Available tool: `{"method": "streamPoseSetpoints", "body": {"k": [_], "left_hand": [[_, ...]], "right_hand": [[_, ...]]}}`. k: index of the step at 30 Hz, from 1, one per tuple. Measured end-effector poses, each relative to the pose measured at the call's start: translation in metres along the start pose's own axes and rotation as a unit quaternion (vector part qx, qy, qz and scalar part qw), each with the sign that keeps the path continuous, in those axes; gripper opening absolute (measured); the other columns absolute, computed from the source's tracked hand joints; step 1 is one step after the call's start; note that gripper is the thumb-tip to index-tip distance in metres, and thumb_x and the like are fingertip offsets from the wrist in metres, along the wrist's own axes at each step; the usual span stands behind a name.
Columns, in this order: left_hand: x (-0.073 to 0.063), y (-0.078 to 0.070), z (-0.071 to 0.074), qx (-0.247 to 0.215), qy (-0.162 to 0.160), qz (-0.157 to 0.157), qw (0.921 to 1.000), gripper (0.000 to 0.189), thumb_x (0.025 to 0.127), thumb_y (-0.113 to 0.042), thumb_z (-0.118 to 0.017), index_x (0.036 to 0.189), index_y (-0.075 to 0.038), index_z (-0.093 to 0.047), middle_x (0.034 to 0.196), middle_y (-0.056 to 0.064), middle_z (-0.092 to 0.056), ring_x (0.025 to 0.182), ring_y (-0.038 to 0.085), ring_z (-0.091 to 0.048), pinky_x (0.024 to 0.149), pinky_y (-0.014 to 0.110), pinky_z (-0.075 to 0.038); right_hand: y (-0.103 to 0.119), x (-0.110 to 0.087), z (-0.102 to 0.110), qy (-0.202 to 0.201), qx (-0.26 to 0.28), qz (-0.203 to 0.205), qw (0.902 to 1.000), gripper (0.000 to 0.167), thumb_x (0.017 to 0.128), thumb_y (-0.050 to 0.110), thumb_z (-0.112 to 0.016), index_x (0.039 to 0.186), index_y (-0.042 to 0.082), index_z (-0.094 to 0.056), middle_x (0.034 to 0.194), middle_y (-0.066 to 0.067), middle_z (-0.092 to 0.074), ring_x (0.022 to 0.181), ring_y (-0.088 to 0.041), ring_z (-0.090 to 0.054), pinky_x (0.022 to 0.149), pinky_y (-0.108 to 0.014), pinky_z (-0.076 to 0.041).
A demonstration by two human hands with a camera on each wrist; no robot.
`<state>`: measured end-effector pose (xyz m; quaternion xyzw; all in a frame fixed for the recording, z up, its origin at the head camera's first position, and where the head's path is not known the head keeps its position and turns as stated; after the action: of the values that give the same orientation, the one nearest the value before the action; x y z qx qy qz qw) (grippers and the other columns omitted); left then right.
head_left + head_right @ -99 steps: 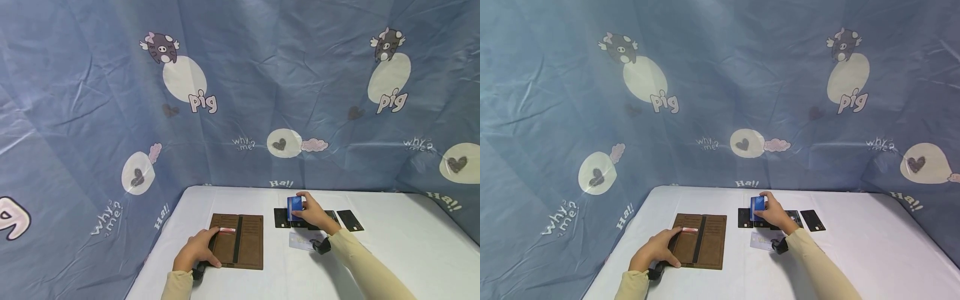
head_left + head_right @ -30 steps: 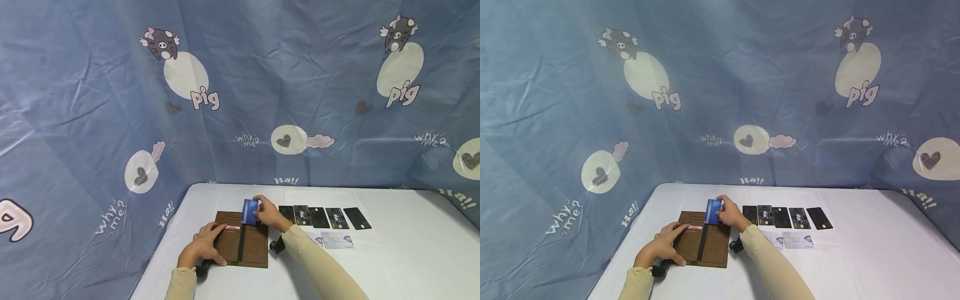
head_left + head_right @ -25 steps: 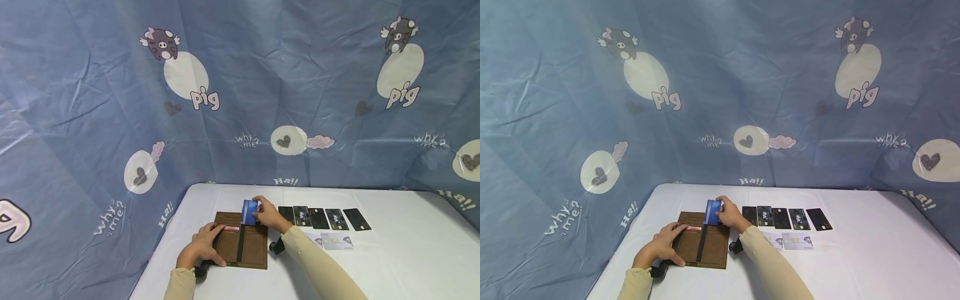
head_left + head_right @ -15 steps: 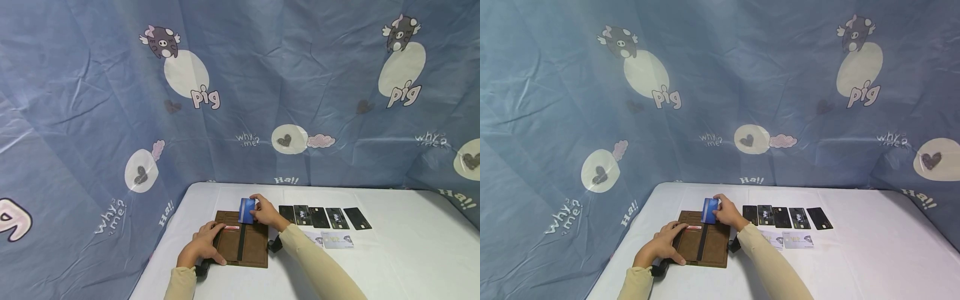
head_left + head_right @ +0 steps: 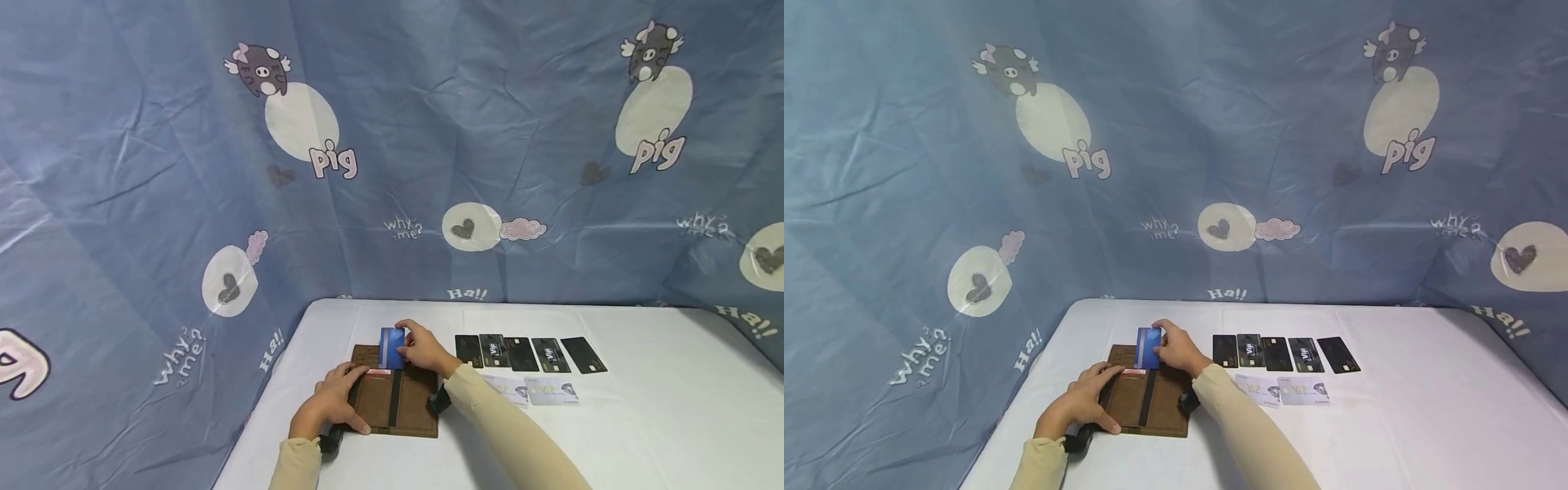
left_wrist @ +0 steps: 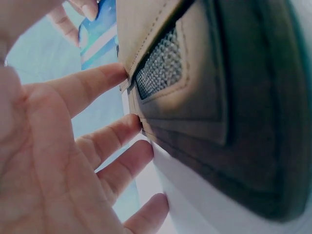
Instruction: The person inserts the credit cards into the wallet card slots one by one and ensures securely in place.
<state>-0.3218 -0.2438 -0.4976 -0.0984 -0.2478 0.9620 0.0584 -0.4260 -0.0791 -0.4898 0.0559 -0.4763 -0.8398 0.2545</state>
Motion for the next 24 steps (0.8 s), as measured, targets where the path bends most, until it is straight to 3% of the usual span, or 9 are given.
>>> {"method": "streamPoseSetpoints", "body": {"k": [6,24], "left_hand": [[-0.001,0.0,0.001,0.005,0.001,-0.004,1.0,0.114,0.049,-0.031,-0.1,0.148,-0.016,-0.044,0.153,0.017,-0.035,0.139,0.044,-0.032,0.105,0.067,-0.031],[-0.003,-0.003,0.003,-0.006,0.001,-0.006,1.0,0.116,0.049,-0.03,-0.1,0.149,-0.015,-0.043,0.153,0.018,-0.036,0.139,0.044,-0.033,0.105,0.067,-0.031]], "right_hand": [[0.009,0.006,-0.006,0.002,-0.057,0.033,0.9978,0.047,0.087,0.002,-0.069,0.132,0.001,-0.052,0.078,-0.005,-0.062,0.064,-0.009,-0.054,0.059,-0.024,-0.047],[0.008,0.012,-0.017,-0.009,-0.106,0.008,0.9943,0.048,0.09,0.011,-0.07,0.135,0.006,-0.053,0.082,-0.002,-0.064,0.066,-0.01,-0.054,0.062,-0.026,-0.047]]}}
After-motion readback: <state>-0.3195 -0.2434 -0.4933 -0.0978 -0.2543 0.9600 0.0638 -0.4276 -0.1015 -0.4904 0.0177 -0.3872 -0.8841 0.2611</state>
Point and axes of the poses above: each hand's wrist, its own x-axis towards the middle knuckle, its own z-axis out of the back of the hand, y = z × x, the point moved 8 cm from there along x, towards the middle knuckle
